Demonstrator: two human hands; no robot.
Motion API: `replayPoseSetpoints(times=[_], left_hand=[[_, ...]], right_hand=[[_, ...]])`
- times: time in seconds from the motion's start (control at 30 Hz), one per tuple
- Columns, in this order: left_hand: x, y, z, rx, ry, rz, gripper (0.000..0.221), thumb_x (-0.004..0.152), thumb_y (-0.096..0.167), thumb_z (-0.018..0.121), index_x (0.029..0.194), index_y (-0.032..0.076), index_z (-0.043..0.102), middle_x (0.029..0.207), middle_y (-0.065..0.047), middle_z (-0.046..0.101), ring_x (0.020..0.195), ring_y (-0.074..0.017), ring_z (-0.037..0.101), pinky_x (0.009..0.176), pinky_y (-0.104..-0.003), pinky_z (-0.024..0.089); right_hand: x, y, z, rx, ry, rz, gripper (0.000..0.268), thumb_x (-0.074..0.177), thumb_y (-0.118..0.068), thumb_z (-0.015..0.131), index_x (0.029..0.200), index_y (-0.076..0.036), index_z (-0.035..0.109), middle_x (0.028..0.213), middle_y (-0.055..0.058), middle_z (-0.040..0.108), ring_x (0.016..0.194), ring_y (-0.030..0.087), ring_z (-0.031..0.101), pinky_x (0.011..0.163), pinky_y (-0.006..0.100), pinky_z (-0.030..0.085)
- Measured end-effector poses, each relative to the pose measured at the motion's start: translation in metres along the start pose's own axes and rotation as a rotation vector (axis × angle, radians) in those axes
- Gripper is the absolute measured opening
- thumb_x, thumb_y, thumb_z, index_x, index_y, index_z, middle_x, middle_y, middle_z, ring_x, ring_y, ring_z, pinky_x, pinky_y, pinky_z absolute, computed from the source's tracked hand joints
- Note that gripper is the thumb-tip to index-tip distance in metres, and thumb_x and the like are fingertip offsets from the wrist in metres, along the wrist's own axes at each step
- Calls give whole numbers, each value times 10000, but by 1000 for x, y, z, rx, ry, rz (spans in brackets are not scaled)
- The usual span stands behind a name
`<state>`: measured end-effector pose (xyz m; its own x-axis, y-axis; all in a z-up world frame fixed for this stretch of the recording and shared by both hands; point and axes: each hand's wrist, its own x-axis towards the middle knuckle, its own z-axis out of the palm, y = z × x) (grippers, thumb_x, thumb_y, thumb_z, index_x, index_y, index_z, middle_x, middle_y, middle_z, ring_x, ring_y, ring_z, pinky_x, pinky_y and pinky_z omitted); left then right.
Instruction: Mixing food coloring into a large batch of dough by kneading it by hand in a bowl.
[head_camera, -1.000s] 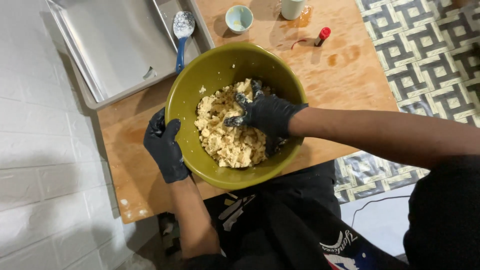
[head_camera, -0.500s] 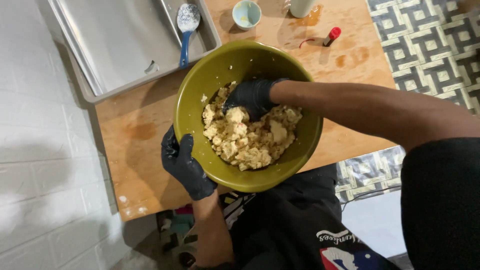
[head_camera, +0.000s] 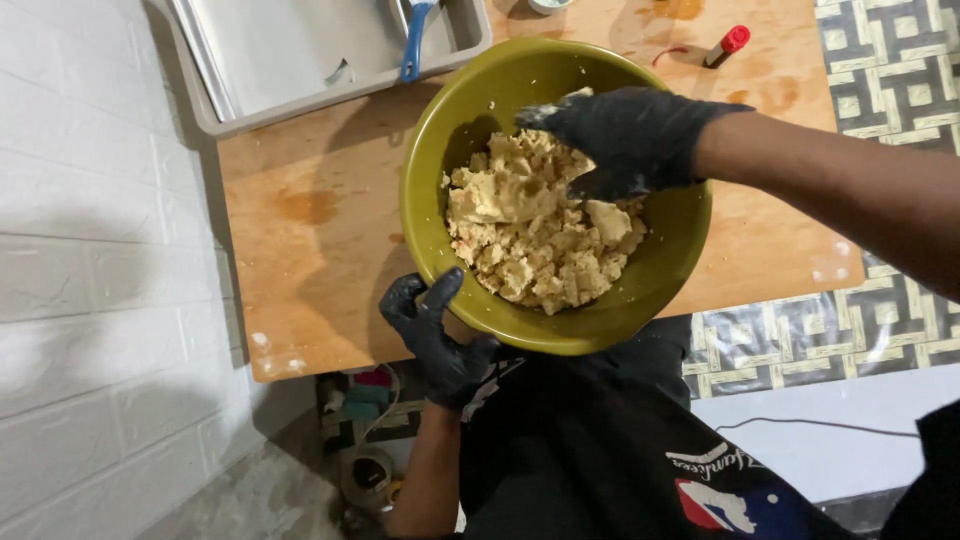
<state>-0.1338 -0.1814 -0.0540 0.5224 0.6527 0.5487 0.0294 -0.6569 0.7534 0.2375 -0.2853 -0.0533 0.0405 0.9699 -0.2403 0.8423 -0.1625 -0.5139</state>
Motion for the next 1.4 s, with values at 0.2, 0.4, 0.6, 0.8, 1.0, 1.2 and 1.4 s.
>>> replayPoseSetpoints(times=[0.2,0.4,0.6,0.8,1.0,1.2,1.4], left_hand=[[7,-30,3,32,51,203,442,798,429,931,1161,218,795,1534,-154,352,1512,-490,213,1255,-571,252],[5,-51,19,-2,34,320,188,1013,307,695,1092,210,554,1344,-83,535,1487,-368,293,1259,-569,368],[-3,-58,29,65,179,337,421,792,531,865,897,182,655,1175,-121,718,1313,-537,517,1126,-601,456],[-6,-42,31,202,143,355,450,885,620,723,971,189,623,1197,-76,687,1310,-493,531,1080,-573,492],[-14,23,56,487,35,329,157,944,129,562,886,203,688,893,17,595,1040,-234,577,1029,-509,326],[-19,13,46,473,-17,418,217,1017,334,682,1224,279,719,1177,50,677,1102,-187,652,946,-444,385],[49,-20,1,311,-302,649,194,1010,165,535,868,102,651,816,-85,598,899,-310,657,1125,-489,430]], right_hand=[[-2,-57,-3,-2,-87,94,765,635,-275,888,1350,-220,621,1215,89,706,1109,345,688,973,485,578],[33,-112,-9,12,-182,176,749,692,-245,858,1390,-230,586,1269,81,682,1138,336,676,997,490,569],[44,-138,-30,14,-273,243,737,748,-215,827,1431,-239,551,1324,74,658,1166,327,665,1021,495,559],[46,-163,-53,23,-350,337,726,805,-184,797,1471,-248,516,1379,68,634,1194,318,653,1045,501,549],[32,-164,-90,33,-408,438,719,861,-153,768,1512,-257,481,1434,62,610,1223,309,642,1070,506,540],[27,-105,-92,-153,-146,198,224,921,-210,575,1123,-168,664,1077,64,743,948,282,666,881,452,470],[39,-42,-41,-110,-241,340,411,912,-205,600,1315,-124,578,1261,134,678,1092,351,661,977,500,486]])
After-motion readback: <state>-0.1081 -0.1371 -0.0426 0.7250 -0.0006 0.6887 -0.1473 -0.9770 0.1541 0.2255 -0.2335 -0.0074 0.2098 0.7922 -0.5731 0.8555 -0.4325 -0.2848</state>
